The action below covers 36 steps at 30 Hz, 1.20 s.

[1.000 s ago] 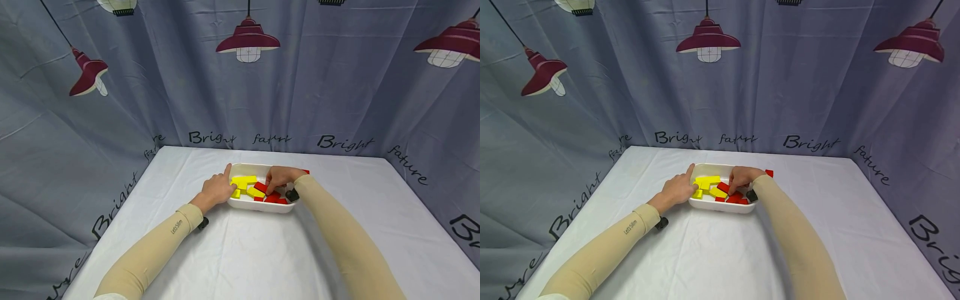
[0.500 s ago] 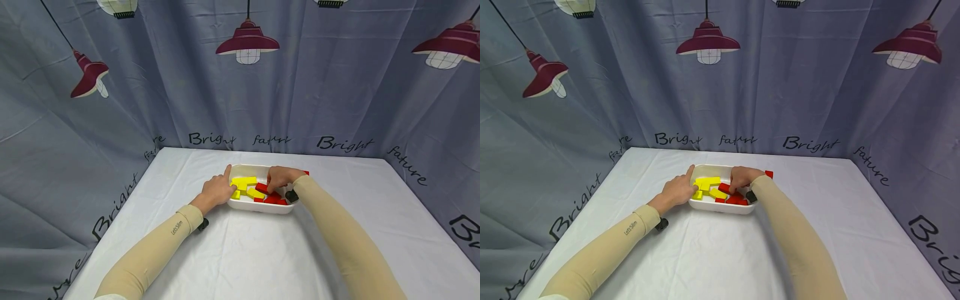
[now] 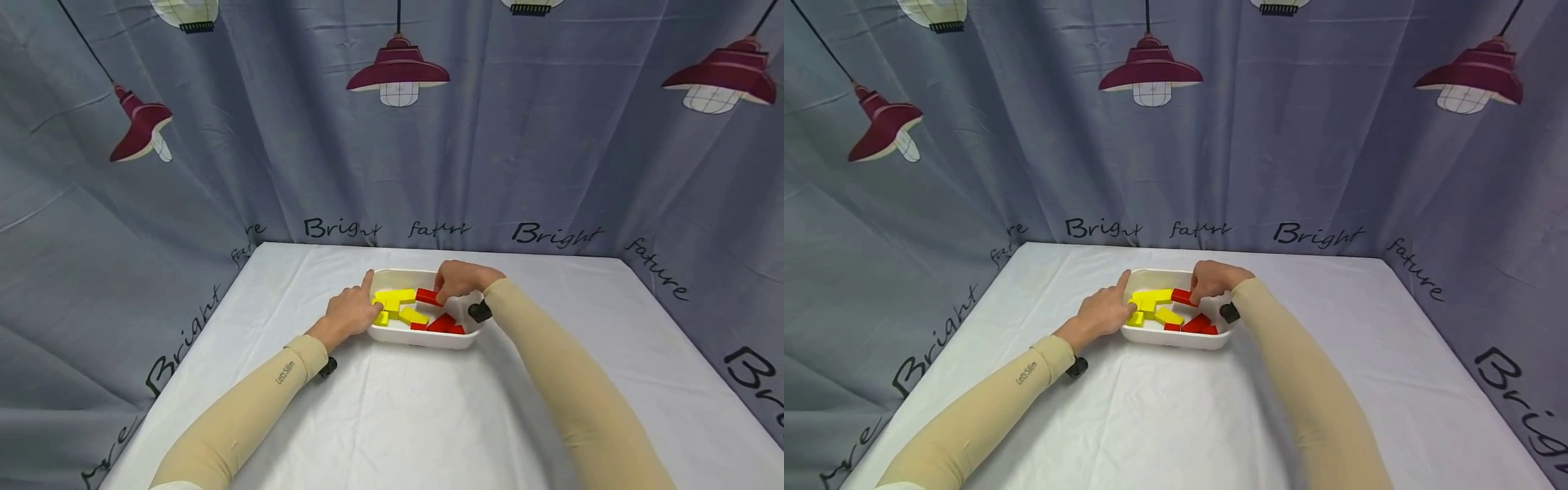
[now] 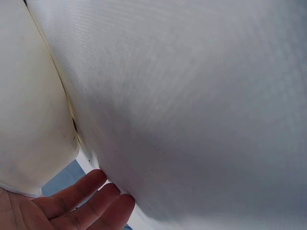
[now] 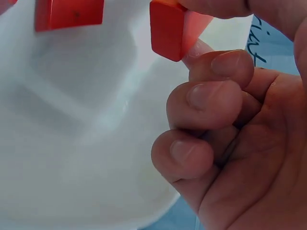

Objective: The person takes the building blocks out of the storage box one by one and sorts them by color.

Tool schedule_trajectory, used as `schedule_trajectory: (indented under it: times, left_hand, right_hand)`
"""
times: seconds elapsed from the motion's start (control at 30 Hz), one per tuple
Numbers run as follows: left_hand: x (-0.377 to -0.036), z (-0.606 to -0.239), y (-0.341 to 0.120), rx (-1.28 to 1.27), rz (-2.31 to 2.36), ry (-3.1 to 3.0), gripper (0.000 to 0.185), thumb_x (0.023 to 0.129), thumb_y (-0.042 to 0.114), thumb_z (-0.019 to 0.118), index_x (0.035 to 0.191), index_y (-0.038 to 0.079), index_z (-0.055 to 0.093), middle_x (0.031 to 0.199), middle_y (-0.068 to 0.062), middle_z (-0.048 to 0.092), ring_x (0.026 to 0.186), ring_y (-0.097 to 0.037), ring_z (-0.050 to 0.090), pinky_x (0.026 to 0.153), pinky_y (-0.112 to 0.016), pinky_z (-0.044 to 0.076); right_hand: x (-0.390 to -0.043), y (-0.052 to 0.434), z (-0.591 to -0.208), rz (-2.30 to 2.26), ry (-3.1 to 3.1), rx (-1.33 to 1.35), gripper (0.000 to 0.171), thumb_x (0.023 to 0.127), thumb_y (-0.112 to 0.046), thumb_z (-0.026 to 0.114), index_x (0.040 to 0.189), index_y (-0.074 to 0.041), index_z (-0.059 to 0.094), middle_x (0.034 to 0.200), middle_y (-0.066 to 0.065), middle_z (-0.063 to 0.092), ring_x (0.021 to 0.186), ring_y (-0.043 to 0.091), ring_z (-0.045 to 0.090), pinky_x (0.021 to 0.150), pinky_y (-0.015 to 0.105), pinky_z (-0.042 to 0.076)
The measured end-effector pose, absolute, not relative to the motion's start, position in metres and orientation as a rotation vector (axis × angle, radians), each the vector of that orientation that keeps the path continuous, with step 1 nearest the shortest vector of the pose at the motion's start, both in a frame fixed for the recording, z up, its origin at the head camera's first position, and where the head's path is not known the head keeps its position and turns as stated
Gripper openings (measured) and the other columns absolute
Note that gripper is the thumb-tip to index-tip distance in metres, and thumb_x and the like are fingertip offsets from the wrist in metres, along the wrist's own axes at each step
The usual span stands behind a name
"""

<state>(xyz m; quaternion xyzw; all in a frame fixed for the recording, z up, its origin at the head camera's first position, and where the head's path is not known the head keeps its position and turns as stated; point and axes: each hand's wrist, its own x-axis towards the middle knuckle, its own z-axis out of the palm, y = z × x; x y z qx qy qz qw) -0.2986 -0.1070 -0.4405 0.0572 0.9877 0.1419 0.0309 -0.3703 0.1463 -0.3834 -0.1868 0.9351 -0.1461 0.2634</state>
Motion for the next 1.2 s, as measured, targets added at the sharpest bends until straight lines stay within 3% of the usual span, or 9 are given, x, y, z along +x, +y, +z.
schedule_trajectory:
  times: [0.27, 0.6, 1.0, 1.2]
  left_hand:
    - [-0.298, -0.441, -0.108, 0.183, 0.453, 3.031, 0.081, 0.096, 0.044, 0.048, 0.163, 0.017, 0.012, 0.135, -0.018, 0.061, 0.116, -0.032, 0.062, 0.086, -0.050, 0.052]
    - [-0.298, -0.441, -0.109, 0.183, 0.437, 3.044, 0.081, 0.095, 0.044, 0.048, 0.163, 0.017, 0.013, 0.134, -0.018, 0.062, 0.115, -0.031, 0.063, 0.085, -0.049, 0.052]
    - [-0.296, -0.440, -0.110, 0.186, 0.463, 3.046, 0.079, 0.095, 0.042, 0.048, 0.162, 0.017, 0.014, 0.131, -0.017, 0.063, 0.109, -0.029, 0.063, 0.082, -0.049, 0.052]
    - [-0.297, -0.440, -0.109, 0.185, 0.459, 3.050, 0.080, 0.095, 0.043, 0.048, 0.162, 0.017, 0.014, 0.131, -0.017, 0.063, 0.110, -0.029, 0.063, 0.083, -0.049, 0.052]
  right_hand:
    - [-0.372, 0.160, -0.376, -0.451, 2.558, -0.493, 0.021, 0.084, -0.022, 0.074, 0.104, -0.014, 0.073, 0.105, 0.003, 0.070, 0.102, 0.025, 0.058, 0.092, 0.043, 0.050]
    - [-0.368, 0.180, -0.361, -0.477, 2.626, -0.526, 0.024, 0.084, -0.023, 0.073, 0.106, -0.014, 0.073, 0.104, 0.007, 0.066, 0.100, 0.026, 0.057, 0.076, 0.034, 0.054]
    - [-0.367, 0.205, -0.349, -0.509, 2.661, -0.557, 0.025, 0.086, -0.019, 0.071, 0.108, -0.008, 0.071, 0.089, 0.008, 0.062, 0.078, 0.022, 0.057, 0.070, 0.034, 0.052]
    - [-0.370, 0.225, -0.351, -0.507, 2.681, -0.500, 0.029, 0.086, -0.019, 0.070, 0.112, -0.006, 0.070, 0.091, 0.007, 0.066, 0.088, 0.029, 0.061, 0.072, 0.033, 0.052]
